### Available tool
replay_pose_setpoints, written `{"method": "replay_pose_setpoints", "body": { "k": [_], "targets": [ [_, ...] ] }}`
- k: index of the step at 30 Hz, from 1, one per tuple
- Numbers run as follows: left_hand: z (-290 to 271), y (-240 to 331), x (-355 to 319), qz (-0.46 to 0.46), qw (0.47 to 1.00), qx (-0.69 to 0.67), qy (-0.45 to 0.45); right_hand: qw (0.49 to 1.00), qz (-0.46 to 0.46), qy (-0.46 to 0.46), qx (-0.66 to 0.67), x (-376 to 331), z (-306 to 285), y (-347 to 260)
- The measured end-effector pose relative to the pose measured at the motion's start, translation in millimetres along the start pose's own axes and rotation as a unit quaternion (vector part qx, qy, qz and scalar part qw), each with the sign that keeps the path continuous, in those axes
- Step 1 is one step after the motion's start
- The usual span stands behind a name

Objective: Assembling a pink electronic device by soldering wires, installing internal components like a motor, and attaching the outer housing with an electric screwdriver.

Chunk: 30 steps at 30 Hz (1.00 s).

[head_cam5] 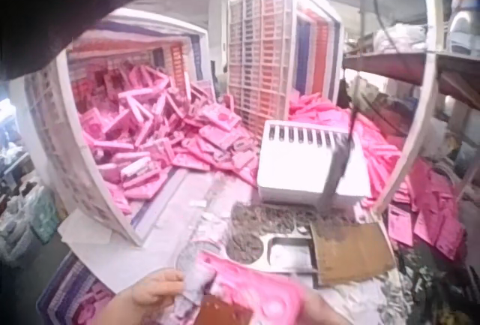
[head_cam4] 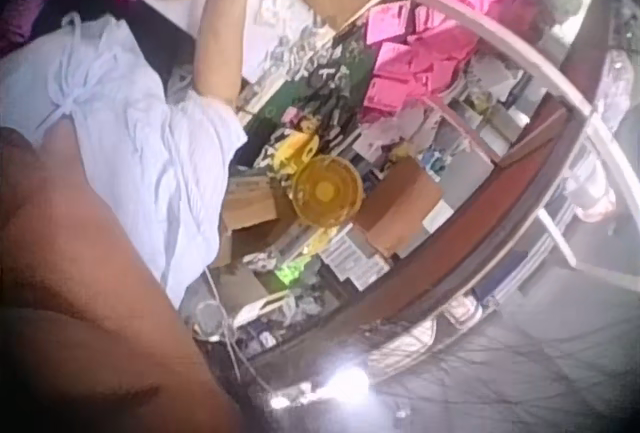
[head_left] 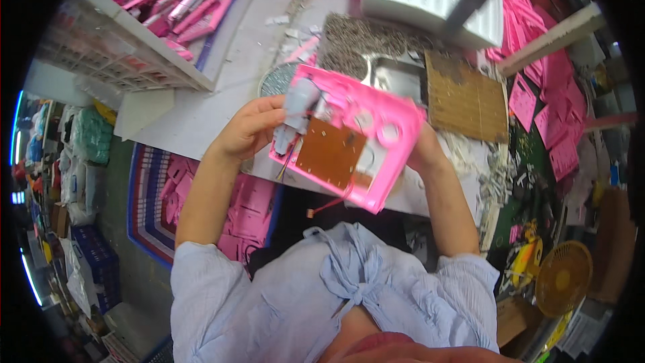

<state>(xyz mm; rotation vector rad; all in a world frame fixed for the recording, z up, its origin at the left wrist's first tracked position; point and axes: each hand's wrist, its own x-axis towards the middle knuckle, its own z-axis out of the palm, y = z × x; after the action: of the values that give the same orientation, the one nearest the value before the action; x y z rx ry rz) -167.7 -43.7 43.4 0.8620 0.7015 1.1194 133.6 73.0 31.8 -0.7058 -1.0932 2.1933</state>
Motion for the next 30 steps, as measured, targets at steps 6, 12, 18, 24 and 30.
{"method": "replay_pose_setpoints", "body": {
  "k": [6, 12, 18, 24, 30],
  "targets": [
    [22, -12, 44, -0.098, 0.980, 0.173, -0.023, 0.984, 0.064, -0.122, -0.116, -15, -12, 5],
    [15, -46, 70, 0.081, 0.869, 0.461, 0.163, 0.918, -0.130, 0.103, -0.361, -34, -29, 26],
    [48, -65, -10, 0.006, 0.798, 0.573, 0.186, 0.618, -0.302, 0.192, -0.700, -39, -36, 43],
    [40, -102, -33, 0.109, 0.754, 0.635, 0.125, 0.663, -0.272, 0.158, -0.680, -27, -39, 49],
    [47, -108, -45, 0.009, 0.875, 0.444, 0.192, 0.658, -0.224, 0.170, -0.699, -17, -27, 36]
  ]
}}
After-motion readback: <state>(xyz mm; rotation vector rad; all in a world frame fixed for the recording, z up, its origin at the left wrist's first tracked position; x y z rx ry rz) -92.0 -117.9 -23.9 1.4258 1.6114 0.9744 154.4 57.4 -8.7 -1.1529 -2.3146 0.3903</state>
